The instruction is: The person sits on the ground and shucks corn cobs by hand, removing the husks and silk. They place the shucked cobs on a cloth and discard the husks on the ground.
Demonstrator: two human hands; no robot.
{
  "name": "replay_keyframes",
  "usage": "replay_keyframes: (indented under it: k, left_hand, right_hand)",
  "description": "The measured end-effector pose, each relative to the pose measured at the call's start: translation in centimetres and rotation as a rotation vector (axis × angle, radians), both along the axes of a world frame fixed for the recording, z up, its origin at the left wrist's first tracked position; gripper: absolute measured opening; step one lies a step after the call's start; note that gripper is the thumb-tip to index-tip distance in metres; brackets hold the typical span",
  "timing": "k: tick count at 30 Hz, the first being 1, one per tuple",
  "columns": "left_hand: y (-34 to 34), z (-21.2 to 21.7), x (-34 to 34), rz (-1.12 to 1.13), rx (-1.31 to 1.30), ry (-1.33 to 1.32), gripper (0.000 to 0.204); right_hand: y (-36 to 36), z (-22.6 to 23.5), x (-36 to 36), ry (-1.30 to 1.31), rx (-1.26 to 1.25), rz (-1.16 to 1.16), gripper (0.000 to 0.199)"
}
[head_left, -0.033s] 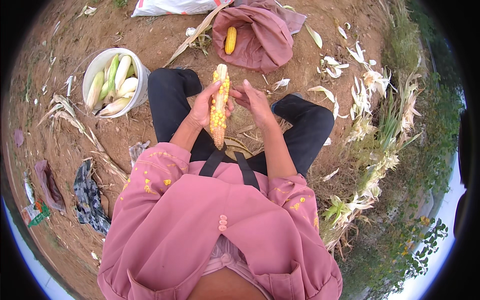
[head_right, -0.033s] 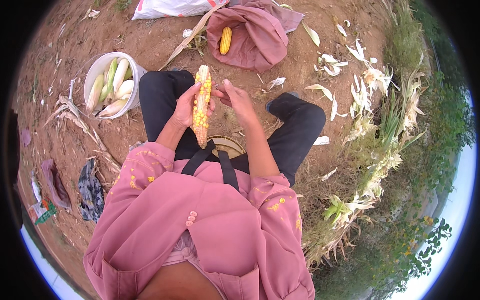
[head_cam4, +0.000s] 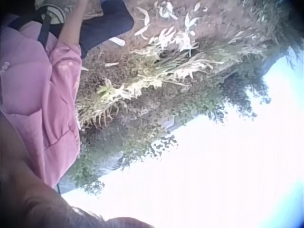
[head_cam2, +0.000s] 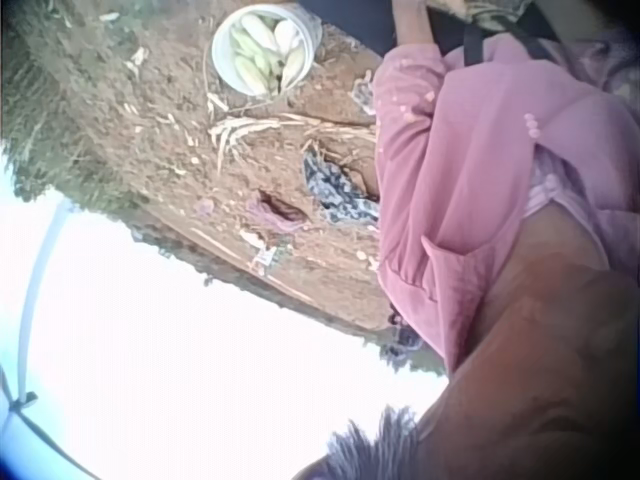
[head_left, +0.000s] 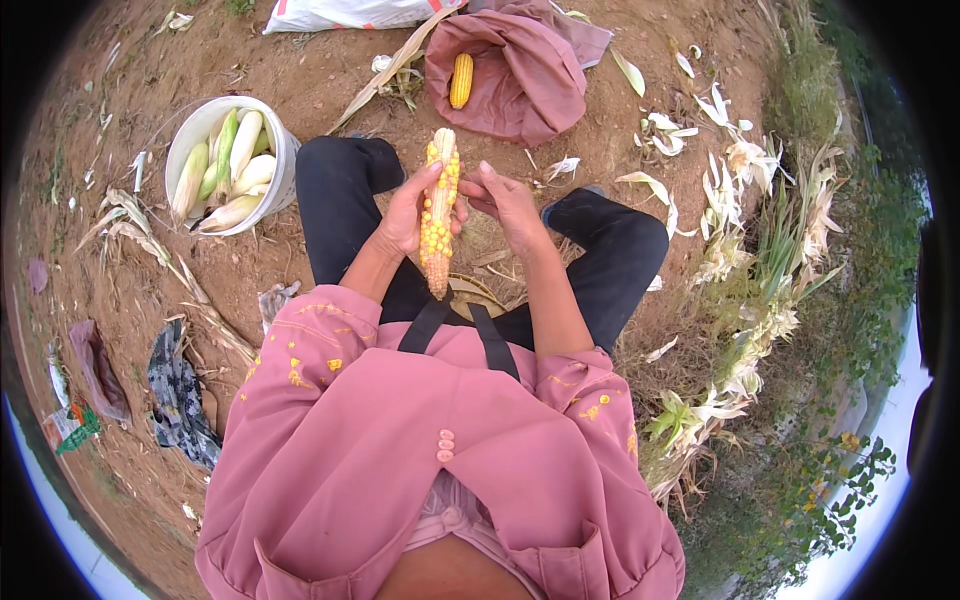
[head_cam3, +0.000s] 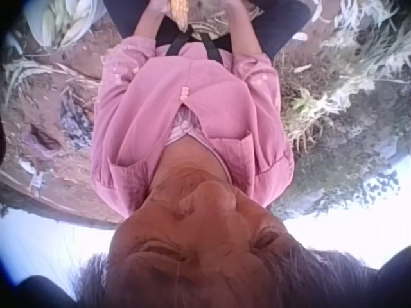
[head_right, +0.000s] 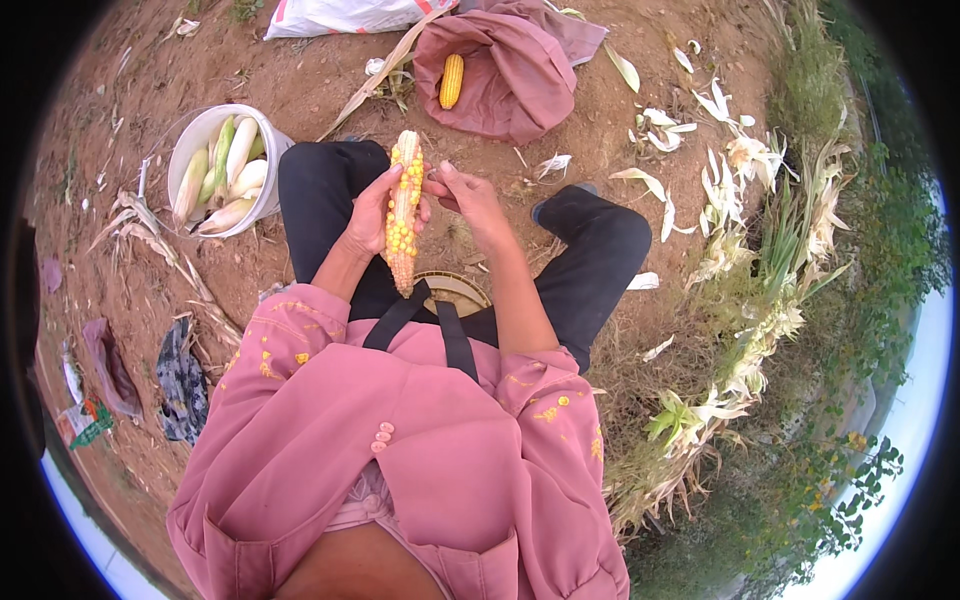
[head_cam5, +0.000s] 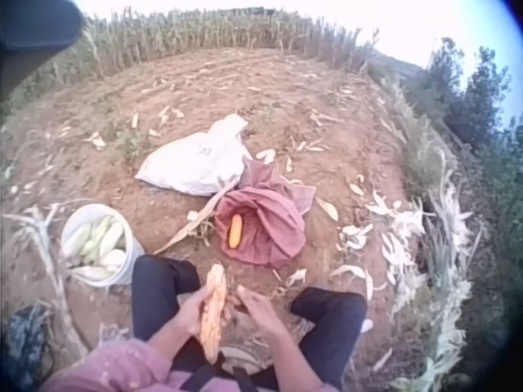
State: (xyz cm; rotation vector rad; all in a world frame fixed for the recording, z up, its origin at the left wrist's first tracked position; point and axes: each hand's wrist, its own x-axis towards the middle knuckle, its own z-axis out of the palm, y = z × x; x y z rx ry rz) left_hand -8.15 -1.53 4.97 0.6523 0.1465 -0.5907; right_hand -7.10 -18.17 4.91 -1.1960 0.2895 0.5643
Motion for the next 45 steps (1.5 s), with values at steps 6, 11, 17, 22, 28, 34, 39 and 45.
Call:
replay_keyframes:
  k: [6, 11, 17, 22, 28, 34, 39, 45]
  left_hand:
    - [-0.2, 0.3, -0.1, -0.03, 0.037, -0.002, 0.043]
    - [0.0, 0.1, 0.0, 0.014, 0.027, 0.023, 0.042]
    - [-0.1, -1.1, 0.5, 0.094, 0.099, 0.074, 0.037]
    - [0.4, -1.9, 0.7, 0.184, 0.155, 0.085, 0.031]
    - [0.3, -1.5, 0.8, 0.237, 0.138, 0.079, 0.026]
    - [0.4, -1.4, 0.9, 0.292, 0.118, 0.05, 0.024]
    - [0.0, -0.8, 0.9, 0.323, 0.121, 0.068, 0.025]
    - [0.0, -0.9, 0.8, 0.311, 0.18, -0.028, 0.029]
  right_hand:
    - [0.4, -1.8, 0.2, -0.131, -0.051, -0.047, 0.033]
    - [-2.0, -3.1, 0.3, -0.144, -0.539, -0.011, 0.033]
    - [-2.6, -5.8, -1.3, -0.184, -0.549, 0.106, 0.047]
    - [-0.9, 0.0, -1.4, -0.203, -0.34, 0.456, 0.034]
    - [-0.9, -1.5, -1.8, -0.157, -0.259, 0.245, 0.03]
    - [-2.4, -2.7, -2.4, -0.37, -1.04, 0.238, 0.024]
    - [0.7, -0.8, -2.1, -0.329, -0.429, 0.074, 0.027]
    - [2.6, 0.9, -1.9, -0.32, -0.443, 0.14, 0.024]
